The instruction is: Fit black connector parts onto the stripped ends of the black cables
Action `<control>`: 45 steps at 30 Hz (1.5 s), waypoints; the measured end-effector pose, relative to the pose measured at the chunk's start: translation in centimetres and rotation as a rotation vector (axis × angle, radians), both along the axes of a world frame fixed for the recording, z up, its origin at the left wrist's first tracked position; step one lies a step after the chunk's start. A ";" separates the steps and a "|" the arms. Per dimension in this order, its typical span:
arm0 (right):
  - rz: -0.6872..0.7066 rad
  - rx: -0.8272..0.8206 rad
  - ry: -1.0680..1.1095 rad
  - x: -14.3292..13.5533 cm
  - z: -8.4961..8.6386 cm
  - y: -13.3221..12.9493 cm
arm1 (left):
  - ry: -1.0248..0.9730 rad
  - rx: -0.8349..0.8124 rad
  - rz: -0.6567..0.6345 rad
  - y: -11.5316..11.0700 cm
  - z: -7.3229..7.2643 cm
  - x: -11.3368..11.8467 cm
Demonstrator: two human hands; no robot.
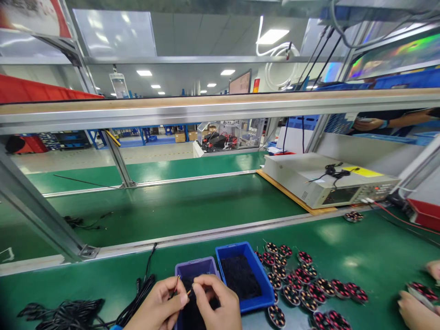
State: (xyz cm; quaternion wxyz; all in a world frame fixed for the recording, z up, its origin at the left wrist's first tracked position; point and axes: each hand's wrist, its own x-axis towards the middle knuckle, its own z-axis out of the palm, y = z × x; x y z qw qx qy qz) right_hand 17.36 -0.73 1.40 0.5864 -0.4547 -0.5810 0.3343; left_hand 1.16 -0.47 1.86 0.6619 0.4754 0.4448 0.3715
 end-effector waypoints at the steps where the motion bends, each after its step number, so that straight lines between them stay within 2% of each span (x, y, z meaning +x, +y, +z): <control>1: -0.003 0.004 0.001 0.0 0.0 0.0 | -0.001 -0.002 -0.003 0.0 0.0 0.0; 10: 0.064 -0.016 -0.021 0.2 -0.2 0.1 | -0.019 -0.012 -0.022 -0.1 0.3 0.0; 15: 0.293 0.018 -0.161 0.8 0.7 0.6 | -0.039 -0.022 -0.044 -0.2 0.1 -0.1; 17: 0.327 0.036 -0.175 1.0 0.9 0.7 | -0.063 -0.023 -0.056 -0.2 0.2 -0.1; 21: 0.211 -0.007 -0.046 1.4 0.6 0.7 | -0.094 -0.016 -0.053 -0.1 0.5 -0.1; 29: 0.139 -0.077 0.035 0.5 0.7 0.2 | -0.080 -0.019 -0.036 0.0 0.7 -0.1; 45: 0.073 -0.072 0.005 0.3 0.7 0.0 | -0.104 0.012 -0.012 0.1 0.1 -0.1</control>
